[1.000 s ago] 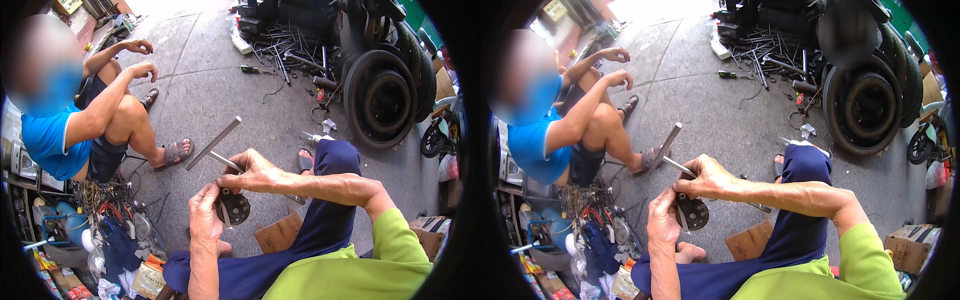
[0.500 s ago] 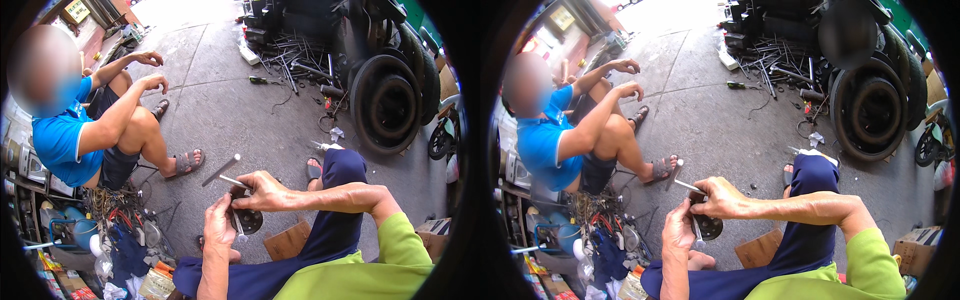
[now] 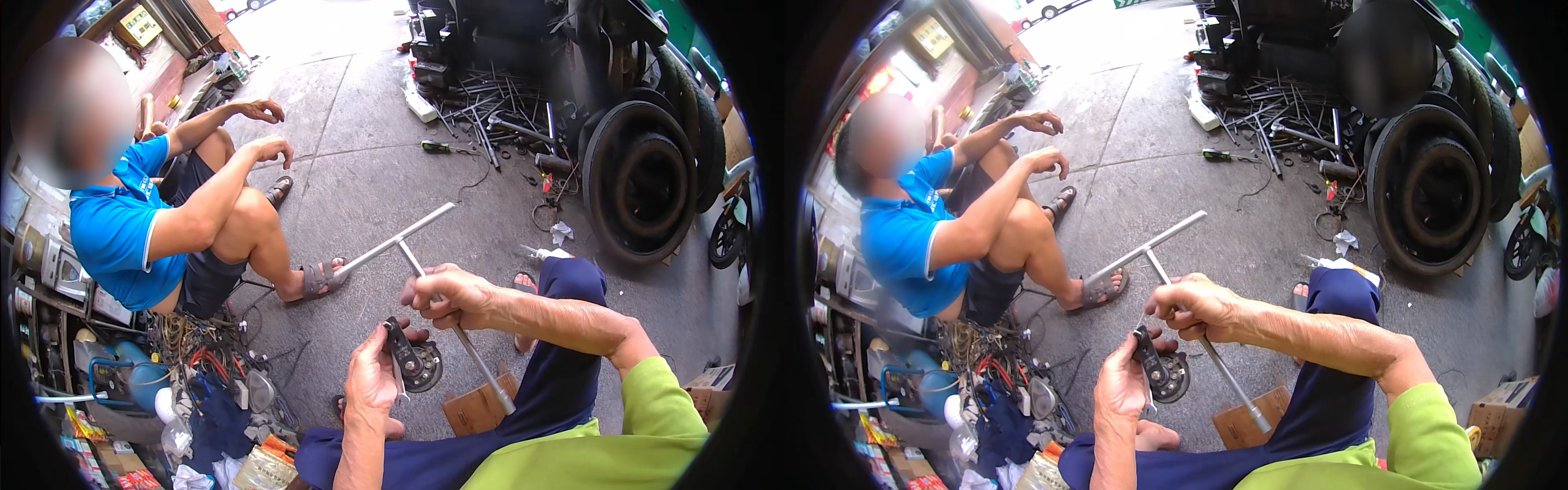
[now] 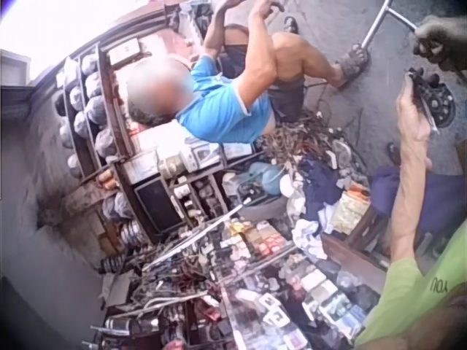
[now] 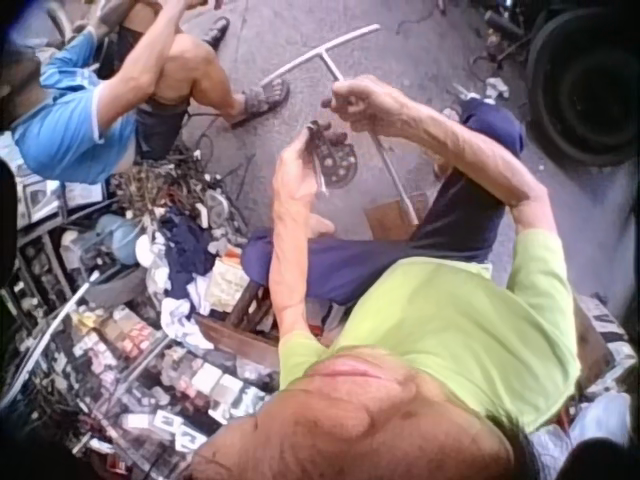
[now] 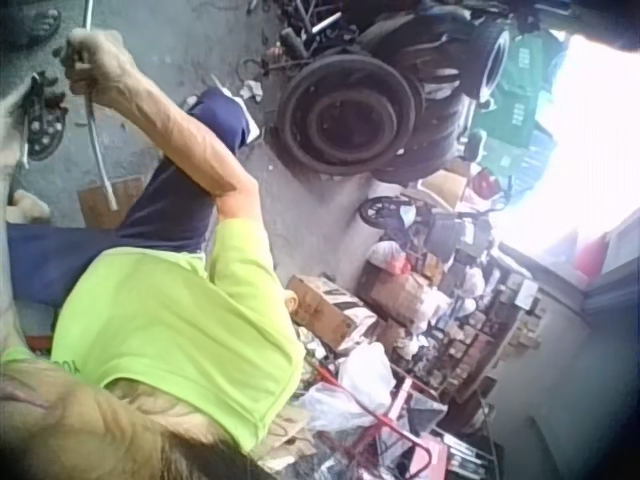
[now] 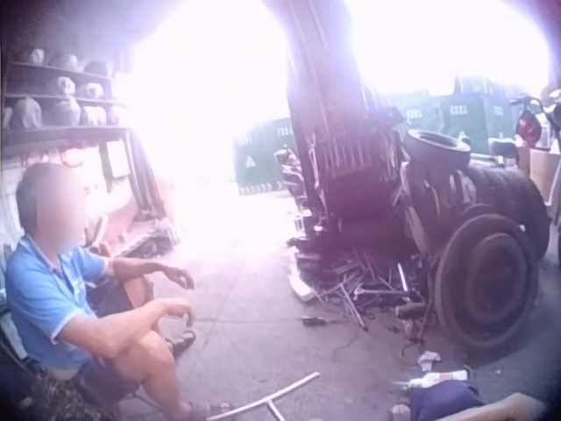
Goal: The person sits on the floor and repeatedly assembles and disassembles a metal rod and a circular mechanical component using a T-handle tool. The person manipulates the parts with both hands, inserting the rod into the component and turning the handle.
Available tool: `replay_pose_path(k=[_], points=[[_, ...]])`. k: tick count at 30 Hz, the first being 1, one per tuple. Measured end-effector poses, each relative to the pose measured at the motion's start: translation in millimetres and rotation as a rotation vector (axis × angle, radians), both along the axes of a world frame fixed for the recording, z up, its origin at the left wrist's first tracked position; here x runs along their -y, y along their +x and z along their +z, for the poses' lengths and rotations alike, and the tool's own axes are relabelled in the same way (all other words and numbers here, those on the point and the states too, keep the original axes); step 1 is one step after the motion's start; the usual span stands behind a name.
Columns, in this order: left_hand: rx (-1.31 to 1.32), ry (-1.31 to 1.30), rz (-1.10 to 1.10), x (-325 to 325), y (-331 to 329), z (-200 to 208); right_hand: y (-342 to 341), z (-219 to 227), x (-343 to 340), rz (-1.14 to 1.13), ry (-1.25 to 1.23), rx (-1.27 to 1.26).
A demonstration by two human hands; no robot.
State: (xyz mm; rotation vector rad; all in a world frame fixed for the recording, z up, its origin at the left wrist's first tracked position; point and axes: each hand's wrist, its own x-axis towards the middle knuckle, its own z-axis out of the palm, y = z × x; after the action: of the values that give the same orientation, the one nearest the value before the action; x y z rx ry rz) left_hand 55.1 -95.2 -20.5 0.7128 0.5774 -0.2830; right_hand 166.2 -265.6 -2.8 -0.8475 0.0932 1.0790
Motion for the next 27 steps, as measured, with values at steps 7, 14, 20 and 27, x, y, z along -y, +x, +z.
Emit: replay_pose_path(k=[7, 14, 20, 27], points=[[0.083, -0.033, 0.009, 7.3, 0.0, 0.0, 4.6, -8.2, 1.1, -0.062, 0.026, -0.067], [0.066, 0.127, 0.038, 6.5, -1.6, -10.3, -18.6, 0.4, -10.1, 0.081, -0.406, 0.321], [0.129, 0.118, 0.051, 6.5, -2.3, -16.2, -21.1, -2.2, -11.9, 0.126, -0.407, 0.488], [0.132, 0.116, -0.016, 0.3, -4.0, -21.3, -26.0, -9.8, -15.0, 0.012, -0.364, 0.487]])
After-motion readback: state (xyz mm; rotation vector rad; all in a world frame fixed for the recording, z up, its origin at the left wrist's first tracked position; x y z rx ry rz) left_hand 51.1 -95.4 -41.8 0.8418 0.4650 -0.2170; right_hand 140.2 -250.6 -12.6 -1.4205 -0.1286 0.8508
